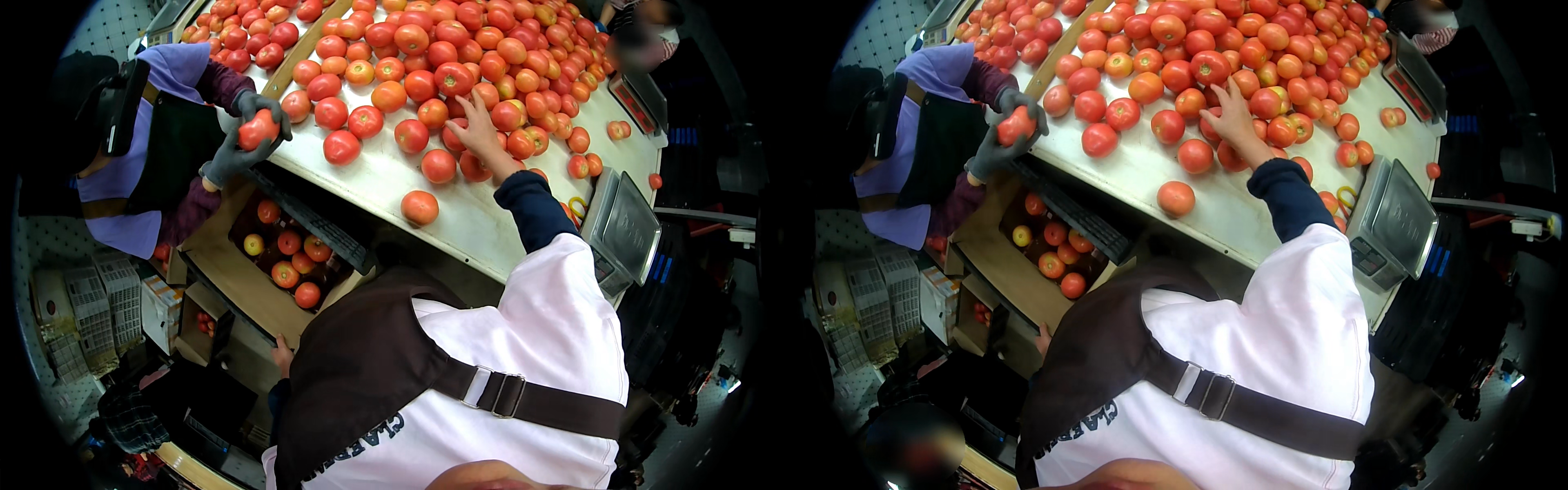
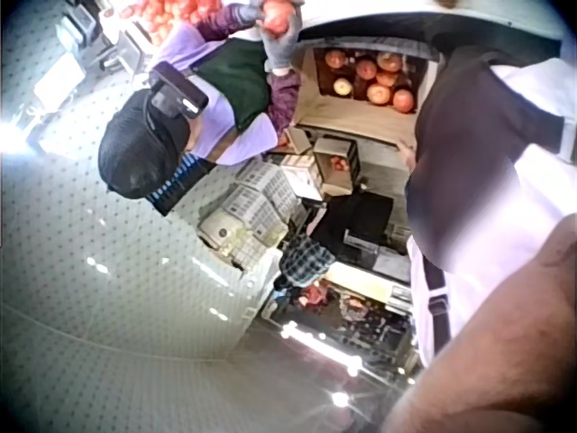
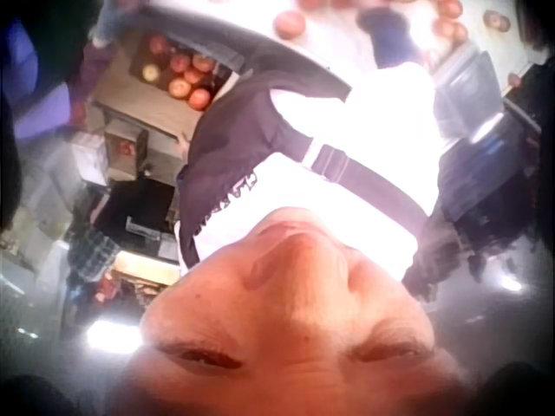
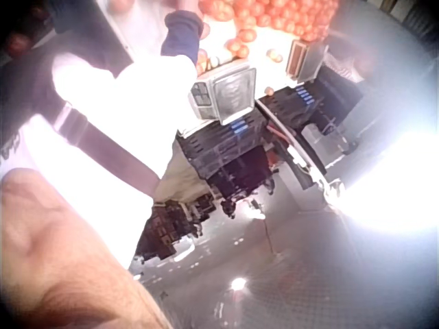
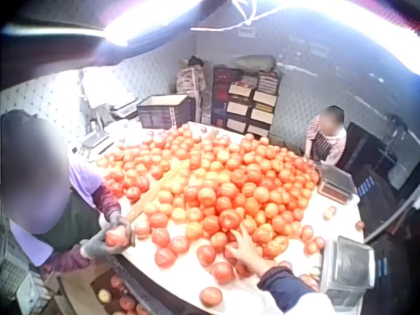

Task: The person picks tomatoes from a large pile on a table and places them into a cardboard box. They handle the tomatoes one by one, occasionally inspecting them before placing them in the box. The person also moves a crate and places it on the table.

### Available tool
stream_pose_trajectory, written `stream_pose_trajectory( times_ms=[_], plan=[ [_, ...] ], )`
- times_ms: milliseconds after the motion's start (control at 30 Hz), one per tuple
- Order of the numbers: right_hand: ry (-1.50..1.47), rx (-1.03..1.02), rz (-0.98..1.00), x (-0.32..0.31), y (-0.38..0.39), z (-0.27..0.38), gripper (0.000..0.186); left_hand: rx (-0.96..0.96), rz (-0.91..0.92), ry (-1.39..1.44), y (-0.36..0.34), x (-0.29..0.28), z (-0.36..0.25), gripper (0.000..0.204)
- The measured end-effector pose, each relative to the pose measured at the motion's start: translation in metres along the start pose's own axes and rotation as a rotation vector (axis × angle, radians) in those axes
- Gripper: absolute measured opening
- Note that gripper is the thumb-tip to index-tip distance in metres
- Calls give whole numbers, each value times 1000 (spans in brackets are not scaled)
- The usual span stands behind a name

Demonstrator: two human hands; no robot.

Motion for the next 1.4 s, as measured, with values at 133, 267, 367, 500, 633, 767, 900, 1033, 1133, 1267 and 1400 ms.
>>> stream_pose_trajectory(
  times_ms=[133, 267, 367, 500, 633, 767, 900, 1033, 1133, 1267, 1400],
  plan=[
    [-256, 205, 76, -39, -5, -19, 36, -36, -12, -30, -9, 1, 14, 69],
    [325, 329, 22, -65, -6, -84, 36, -53, 3, 26, 12, -1, -16, 64],
    [254, 290, -44, -47, 14, -67, 42, -9, -20, 68, 3, 2, -4, 59],
    [341, 140, 53, -56, 34, 4, 48, 127, -1, -46, -20, 7, 25, 54],
    [386, -61, 155, -46, 50, 31, 43, 222, -28, -53, -39, 11, 48, 51],
    [-401, 361, 182, -51, 24, -1, 30, 275, -34, -23, -49, 14, 57, 50],
    [549, 240, 170, -65, -6, -91, 28, 300, -25, -61, -44, 11, 51, 51],
    [896, 184, 354, -63, -22, -64, 32, 234, -27, -37, -34, 8, 43, 52],
    [1025, 180, 355, -44, -22, -82, 33, 107, -79, 45, -27, 7, 32, 54],
    [1034, 154, 287, -22, -7, -101, 29, 49, -96, 184, -15, 10, 15, 57],
    [929, 238, 471, -25, -17, -94, 30, 100, -58, 336, -27, 14, 34, 58]
  ],
)
Point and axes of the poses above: each hand's wrist, its own y-axis away from the middle knuckle, its own x-axis out of the palm, z = x × y, the point moved 1 cm from there along -y, towards the middle knuckle, and after that the axes turned 7 degrees about z, right-handed, at the moved point
